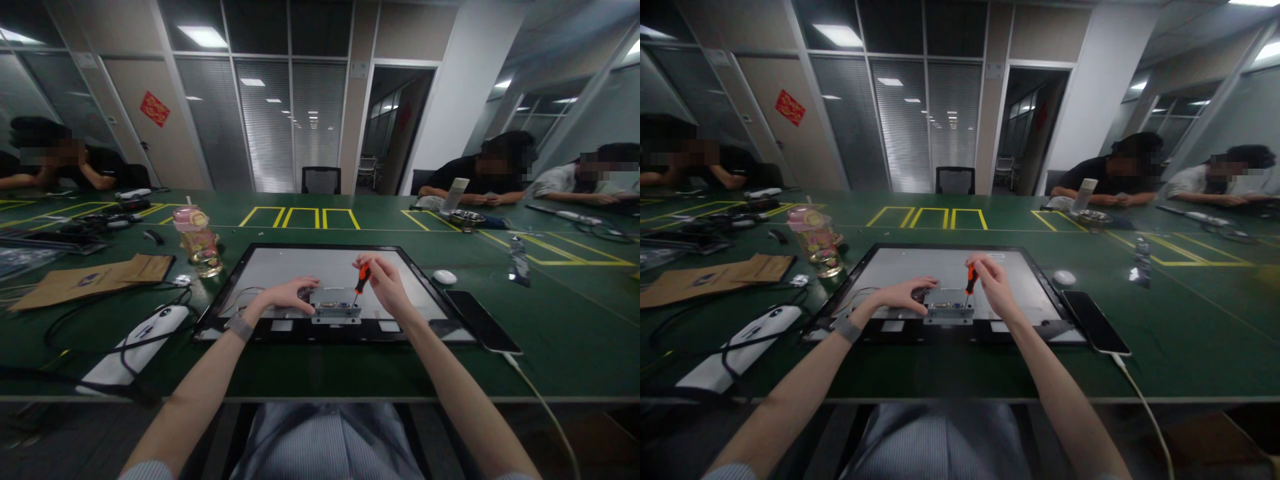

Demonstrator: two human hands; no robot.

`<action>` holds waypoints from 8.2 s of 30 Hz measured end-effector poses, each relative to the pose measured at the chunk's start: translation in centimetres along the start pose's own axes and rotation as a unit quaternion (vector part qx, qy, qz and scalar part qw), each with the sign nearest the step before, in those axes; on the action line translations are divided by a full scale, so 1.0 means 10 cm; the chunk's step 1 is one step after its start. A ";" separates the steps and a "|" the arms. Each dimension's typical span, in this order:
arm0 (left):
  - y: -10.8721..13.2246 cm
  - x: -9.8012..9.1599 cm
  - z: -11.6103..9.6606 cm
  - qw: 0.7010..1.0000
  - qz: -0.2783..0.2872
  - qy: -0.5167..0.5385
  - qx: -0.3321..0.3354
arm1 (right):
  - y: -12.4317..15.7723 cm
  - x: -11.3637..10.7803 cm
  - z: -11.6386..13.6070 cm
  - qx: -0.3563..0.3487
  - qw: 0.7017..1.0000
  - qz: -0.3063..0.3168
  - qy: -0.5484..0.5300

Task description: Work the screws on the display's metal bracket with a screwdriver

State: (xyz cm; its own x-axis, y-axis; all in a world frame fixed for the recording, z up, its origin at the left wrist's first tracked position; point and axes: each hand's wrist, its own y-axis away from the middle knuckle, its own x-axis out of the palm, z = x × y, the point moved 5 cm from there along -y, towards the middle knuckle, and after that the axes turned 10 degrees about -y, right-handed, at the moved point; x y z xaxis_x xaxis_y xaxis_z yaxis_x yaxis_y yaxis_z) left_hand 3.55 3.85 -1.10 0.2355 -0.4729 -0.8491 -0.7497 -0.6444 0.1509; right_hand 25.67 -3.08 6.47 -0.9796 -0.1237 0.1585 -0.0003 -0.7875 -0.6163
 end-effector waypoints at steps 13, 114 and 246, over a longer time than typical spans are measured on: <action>0.01 -0.01 -0.03 1.000 0.001 -0.004 -0.003 | 0.01 0.03 0.03 -0.012 1.000 0.018 -0.014; -0.02 0.01 0.03 1.000 -0.001 -0.005 0.008 | 0.02 0.04 -0.02 0.082 0.986 -0.020 -0.144; 0.00 0.00 -0.04 1.000 0.000 -0.009 0.004 | 0.02 -0.04 0.12 0.036 0.986 0.136 0.090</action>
State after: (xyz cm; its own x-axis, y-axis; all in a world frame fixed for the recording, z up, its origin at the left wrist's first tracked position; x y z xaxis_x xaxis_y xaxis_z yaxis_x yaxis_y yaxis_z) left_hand 3.82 3.62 -0.88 0.2240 -0.4621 -0.8581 -0.7547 -0.6393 0.1473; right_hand 26.29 -3.89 7.26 -0.9614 -0.2319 -0.1479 0.2747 -0.7821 -0.5594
